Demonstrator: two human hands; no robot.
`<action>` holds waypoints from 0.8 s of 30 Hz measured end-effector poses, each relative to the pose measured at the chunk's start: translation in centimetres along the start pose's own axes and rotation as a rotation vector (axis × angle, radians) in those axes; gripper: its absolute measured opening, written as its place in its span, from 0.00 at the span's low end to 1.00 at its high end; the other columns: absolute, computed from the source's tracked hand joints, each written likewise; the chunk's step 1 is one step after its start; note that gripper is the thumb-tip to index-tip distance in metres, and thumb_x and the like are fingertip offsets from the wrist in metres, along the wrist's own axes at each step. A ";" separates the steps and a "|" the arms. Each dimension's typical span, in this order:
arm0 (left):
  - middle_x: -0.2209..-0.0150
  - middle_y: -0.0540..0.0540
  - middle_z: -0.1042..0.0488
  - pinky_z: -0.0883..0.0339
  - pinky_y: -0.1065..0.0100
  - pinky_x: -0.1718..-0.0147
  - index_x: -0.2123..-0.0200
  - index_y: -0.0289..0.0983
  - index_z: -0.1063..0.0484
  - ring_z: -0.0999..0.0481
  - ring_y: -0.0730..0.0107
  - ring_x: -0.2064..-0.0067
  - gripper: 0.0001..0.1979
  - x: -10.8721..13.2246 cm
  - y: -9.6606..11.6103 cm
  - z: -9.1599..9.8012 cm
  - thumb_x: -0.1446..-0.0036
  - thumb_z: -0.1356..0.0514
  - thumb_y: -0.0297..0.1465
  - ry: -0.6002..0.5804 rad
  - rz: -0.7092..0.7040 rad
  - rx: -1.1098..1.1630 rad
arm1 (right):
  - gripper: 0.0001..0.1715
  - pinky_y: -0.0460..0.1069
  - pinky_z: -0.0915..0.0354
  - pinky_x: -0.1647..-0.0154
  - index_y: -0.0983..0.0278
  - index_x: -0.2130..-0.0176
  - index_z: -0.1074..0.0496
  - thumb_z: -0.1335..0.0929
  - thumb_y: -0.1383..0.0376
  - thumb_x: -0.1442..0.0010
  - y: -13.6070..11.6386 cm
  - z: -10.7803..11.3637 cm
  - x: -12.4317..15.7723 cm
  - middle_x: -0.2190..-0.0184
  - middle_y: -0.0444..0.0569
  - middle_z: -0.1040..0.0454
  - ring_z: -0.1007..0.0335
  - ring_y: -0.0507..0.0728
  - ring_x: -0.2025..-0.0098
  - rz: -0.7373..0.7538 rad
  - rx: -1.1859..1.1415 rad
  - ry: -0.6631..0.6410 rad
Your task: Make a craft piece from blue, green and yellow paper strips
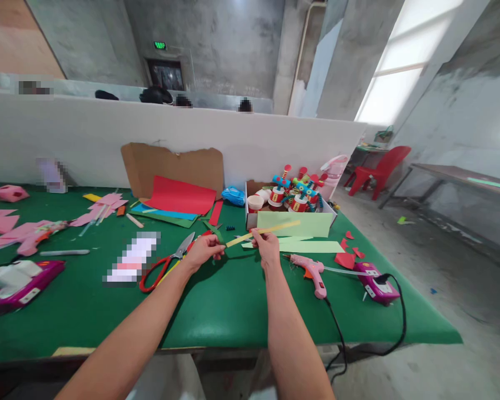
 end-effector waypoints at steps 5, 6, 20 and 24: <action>0.83 0.51 0.29 0.40 0.77 0.82 0.79 0.34 0.35 0.32 0.79 0.83 0.09 0.1 0.0 -0.1 0.56 0.36 0.26 -0.018 0.008 -0.032 | 0.22 0.43 0.44 0.82 0.65 0.71 0.23 0.23 0.57 0.68 0.1 -0.1 0.0 0.86 0.38 0.34 0.43 0.46 0.82 -0.026 -0.098 -0.047; 0.83 0.51 0.29 0.40 0.77 0.81 0.79 0.34 0.35 0.32 0.79 0.83 0.09 0.1 0.0 -0.1 0.56 0.36 0.26 -0.018 0.011 -0.034 | 0.22 0.43 0.45 0.82 0.65 0.71 0.23 0.23 0.58 0.68 0.1 -0.1 0.0 0.85 0.38 0.34 0.43 0.46 0.82 -0.030 -0.115 -0.051; 0.82 0.51 0.29 0.39 0.76 0.81 0.78 0.33 0.33 0.32 0.79 0.83 0.07 0.0 -0.1 0.0 0.55 0.36 0.26 0.003 -0.015 -0.026 | 0.22 0.42 0.38 0.80 0.66 0.73 0.26 0.21 0.59 0.69 0.0 -0.4 0.5 0.82 0.39 0.31 0.39 0.45 0.81 -0.075 -0.093 -0.119; 0.82 0.51 0.28 0.39 0.76 0.81 0.78 0.33 0.34 0.32 0.79 0.83 0.08 -0.1 -0.2 0.0 0.55 0.36 0.27 -0.001 -0.015 -0.054 | 0.21 0.43 0.38 0.79 0.66 0.76 0.27 0.21 0.58 0.69 0.2 -0.4 0.4 0.83 0.40 0.31 0.38 0.46 0.81 -0.069 -0.031 -0.074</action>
Point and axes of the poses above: each hand's wrist, its own x-axis away from the middle knuckle, its own z-axis out of the back of the hand, y = z × x, the point moved 2 cm from there along -x, towards the middle knuckle
